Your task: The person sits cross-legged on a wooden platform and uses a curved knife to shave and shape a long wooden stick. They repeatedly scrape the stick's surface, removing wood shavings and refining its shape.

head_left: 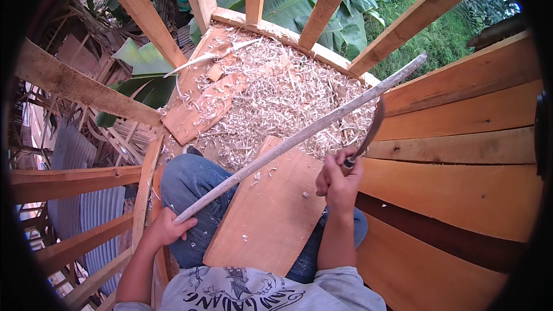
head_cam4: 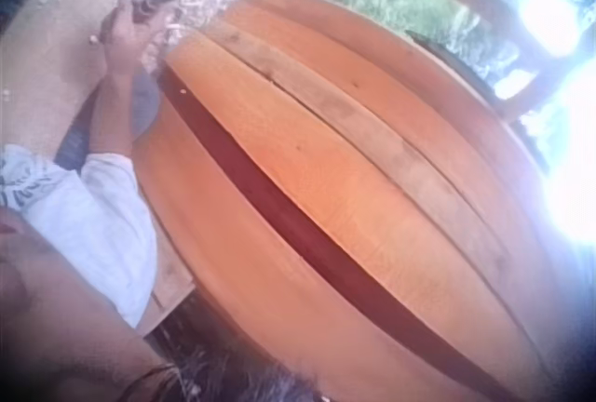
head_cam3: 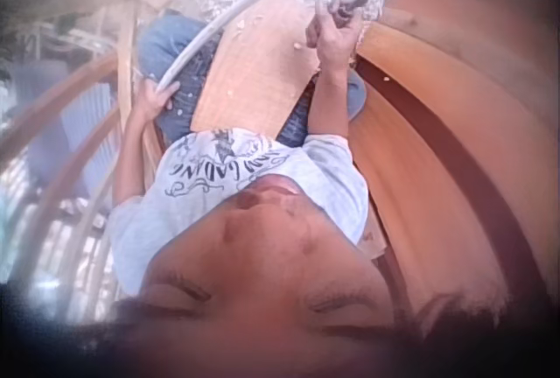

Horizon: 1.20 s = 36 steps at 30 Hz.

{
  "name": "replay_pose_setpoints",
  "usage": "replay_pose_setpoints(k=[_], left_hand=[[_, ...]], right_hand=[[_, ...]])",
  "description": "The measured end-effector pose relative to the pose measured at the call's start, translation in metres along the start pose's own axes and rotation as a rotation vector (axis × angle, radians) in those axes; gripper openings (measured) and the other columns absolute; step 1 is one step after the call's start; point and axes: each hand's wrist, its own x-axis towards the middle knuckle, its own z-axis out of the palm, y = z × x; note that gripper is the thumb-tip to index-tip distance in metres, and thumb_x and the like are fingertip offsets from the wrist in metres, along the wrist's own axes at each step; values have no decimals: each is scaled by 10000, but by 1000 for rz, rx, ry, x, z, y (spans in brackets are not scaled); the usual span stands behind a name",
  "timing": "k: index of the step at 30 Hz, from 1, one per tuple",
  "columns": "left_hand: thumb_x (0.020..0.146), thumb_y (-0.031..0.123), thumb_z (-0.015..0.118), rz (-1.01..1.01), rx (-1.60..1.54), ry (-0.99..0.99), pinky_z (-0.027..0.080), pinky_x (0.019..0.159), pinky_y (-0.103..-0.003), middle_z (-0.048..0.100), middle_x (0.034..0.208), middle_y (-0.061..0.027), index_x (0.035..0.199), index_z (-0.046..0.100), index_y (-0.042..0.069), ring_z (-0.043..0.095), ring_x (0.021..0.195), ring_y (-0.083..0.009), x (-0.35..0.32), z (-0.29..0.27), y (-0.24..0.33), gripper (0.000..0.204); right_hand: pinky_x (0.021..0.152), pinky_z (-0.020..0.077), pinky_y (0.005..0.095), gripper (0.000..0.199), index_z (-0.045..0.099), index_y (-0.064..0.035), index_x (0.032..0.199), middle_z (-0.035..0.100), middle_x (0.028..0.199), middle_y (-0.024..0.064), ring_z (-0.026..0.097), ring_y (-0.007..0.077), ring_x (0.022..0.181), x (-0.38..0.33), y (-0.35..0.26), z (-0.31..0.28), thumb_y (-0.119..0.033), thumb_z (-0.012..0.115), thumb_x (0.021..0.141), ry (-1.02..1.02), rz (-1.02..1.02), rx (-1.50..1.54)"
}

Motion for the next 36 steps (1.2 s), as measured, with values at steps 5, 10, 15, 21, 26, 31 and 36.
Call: replay_pose_setpoints(k=[5,10,15,21,26,31,36], left_hand=[[841,232,666,26,-82,-6,435,453,-262,586,556,-25,788,633,-9,586,480,-103,2,0,-4,249],[851,256,656,0,-51,-68,427,448,-252,591,577,-29,808,617,-5,597,486,-118,5,-7,-13,268],[860,281,649,3,-103,-139,415,440,-241,589,584,-37,896,592,-7,605,498,-124,8,-10,-12,297],[875,323,628,7,-101,-175,402,429,-235,597,585,-49,946,568,2,592,494,-115,8,-14,-20,334],[886,354,607,-29,-93,-192,387,424,-233,608,559,-62,918,582,17,557,468,-101,7,-17,-20,339],[883,361,610,24,-22,-127,410,457,-247,610,554,-45,849,611,22,576,491,-97,4,-10,-15,341],[806,398,683,58,156,266,451,494,-325,575,485,-86,611,629,0,594,462,-185,-9,15,-23,446]], right_hand=[[460,234,214,173,479,-71,778,382,569,-87,333,0,505,-14,20,25,-21,634,836,-234,132,-328],[454,298,268,212,547,-20,744,427,514,-11,401,65,479,-12,22,22,-164,669,840,-258,-13,-603],[469,373,350,345,597,11,764,508,523,100,494,231,452,-2,29,11,-317,674,836,-136,-111,-893],[446,332,331,444,578,26,681,468,481,82,444,158,438,10,26,-7,-377,656,849,0,-118,-806],[431,321,345,501,559,33,626,446,449,105,422,176,416,5,19,-6,-410,659,838,-49,-213,-849],[451,384,392,516,575,14,622,492,472,170,505,309,430,-11,27,12,-458,658,813,-161,-213,-994],[452,374,360,473,605,17,658,487,469,145,489,249,428,-9,9,15,-416,634,845,-55,-169,-1028]])
